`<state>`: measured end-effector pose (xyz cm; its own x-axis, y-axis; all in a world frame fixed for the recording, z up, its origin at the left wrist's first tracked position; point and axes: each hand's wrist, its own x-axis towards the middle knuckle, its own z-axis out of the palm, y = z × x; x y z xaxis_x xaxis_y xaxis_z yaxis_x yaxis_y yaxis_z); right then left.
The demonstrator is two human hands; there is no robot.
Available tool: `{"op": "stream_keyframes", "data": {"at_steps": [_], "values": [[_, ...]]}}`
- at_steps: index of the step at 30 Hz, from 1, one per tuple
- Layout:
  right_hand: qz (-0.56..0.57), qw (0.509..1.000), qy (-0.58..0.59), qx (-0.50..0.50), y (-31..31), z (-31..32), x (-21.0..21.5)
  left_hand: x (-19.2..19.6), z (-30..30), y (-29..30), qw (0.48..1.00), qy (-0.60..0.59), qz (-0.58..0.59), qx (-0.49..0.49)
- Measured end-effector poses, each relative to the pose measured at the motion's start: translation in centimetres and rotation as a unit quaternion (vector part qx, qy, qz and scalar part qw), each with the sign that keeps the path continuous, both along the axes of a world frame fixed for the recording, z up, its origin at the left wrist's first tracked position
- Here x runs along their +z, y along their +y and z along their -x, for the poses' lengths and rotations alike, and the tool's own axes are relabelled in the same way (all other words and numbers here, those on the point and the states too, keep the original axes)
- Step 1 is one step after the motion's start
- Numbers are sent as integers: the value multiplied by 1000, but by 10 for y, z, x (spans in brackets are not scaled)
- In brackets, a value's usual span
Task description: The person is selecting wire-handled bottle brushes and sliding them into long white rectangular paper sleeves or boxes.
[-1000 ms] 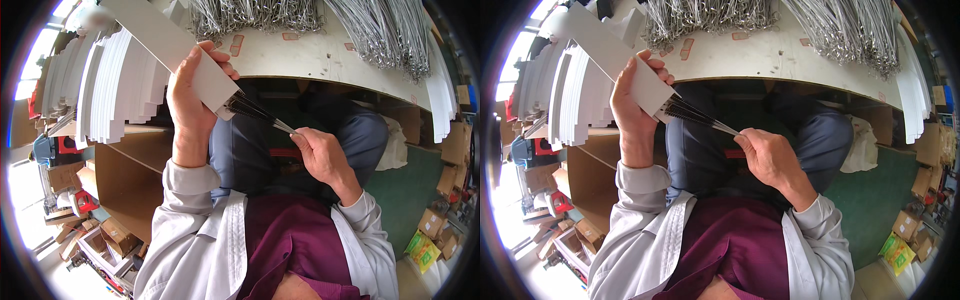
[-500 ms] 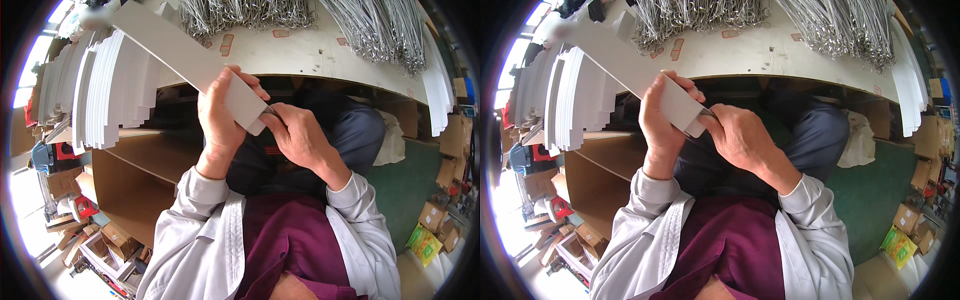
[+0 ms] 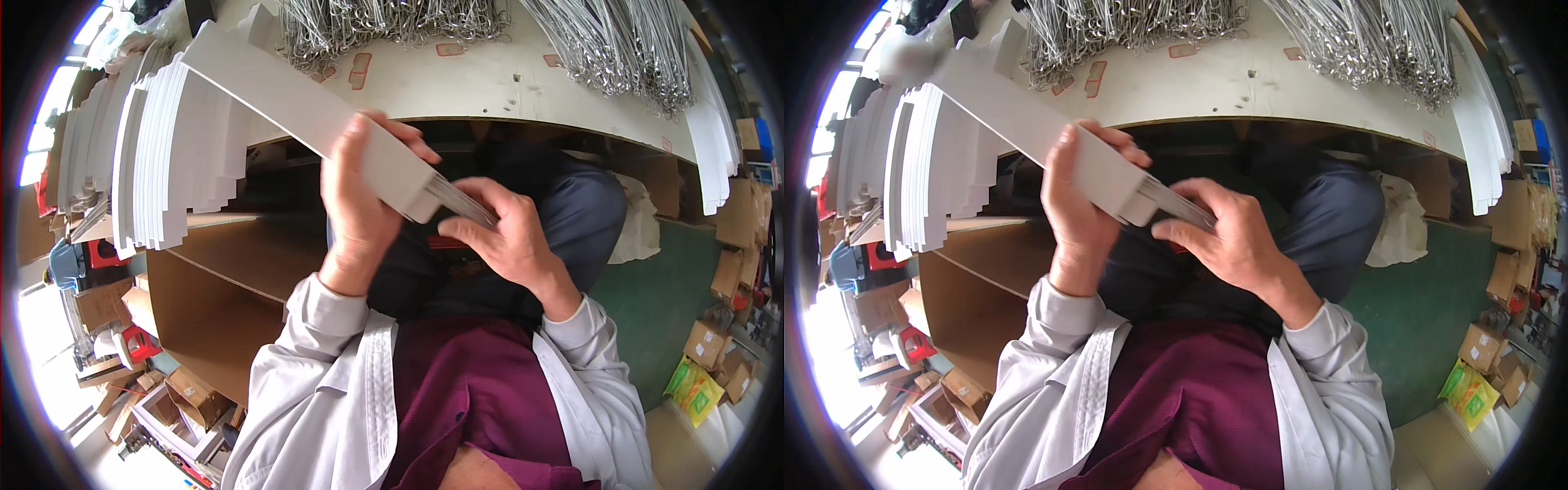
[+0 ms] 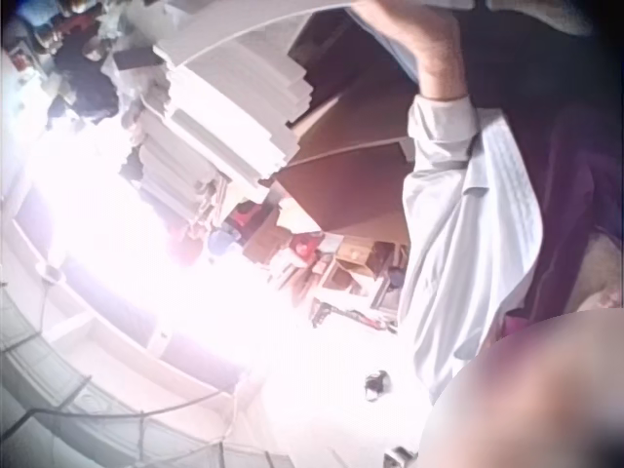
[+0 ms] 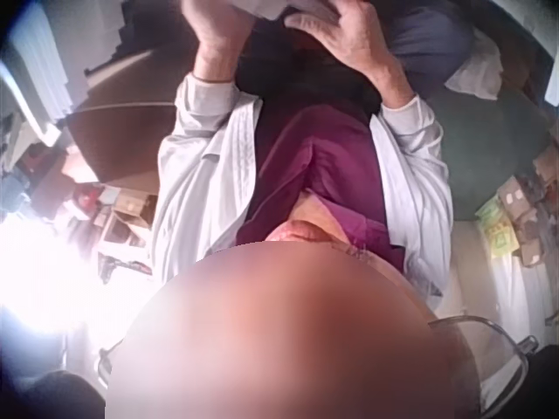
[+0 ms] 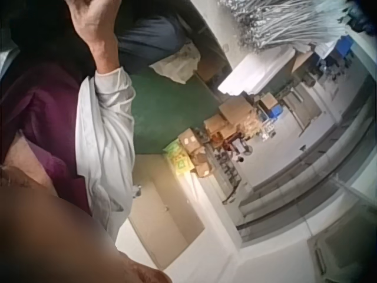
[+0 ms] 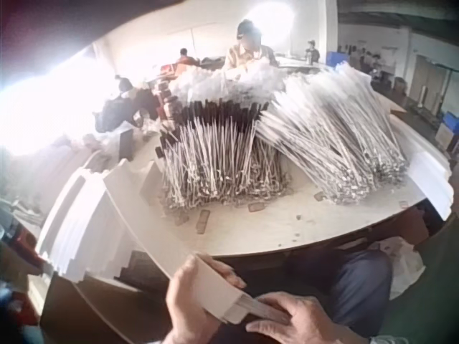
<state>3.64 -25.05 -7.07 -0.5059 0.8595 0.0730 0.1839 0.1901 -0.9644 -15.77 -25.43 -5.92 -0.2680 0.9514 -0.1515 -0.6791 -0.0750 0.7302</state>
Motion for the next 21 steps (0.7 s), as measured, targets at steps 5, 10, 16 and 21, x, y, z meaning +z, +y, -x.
{"op": "stream_keyframes", "data": {"at_steps": [5, 10, 16, 21], "values": [[16, 996, 45, -79, 10, 21, -7, -10, -25, -9, 994, 100, 33, 4], [127, 989, 73, 1, 10, 17, -7, -17, -17, -17, 972, 232, -1, -25], [195, 975, 106, -6, 16, -9, 1, 7, 6, -51, 878, 362, 127, -285], [171, 985, -9, 27, 21, -32, 3, 44, 17, -65, 645, 730, -212, -78]]}}
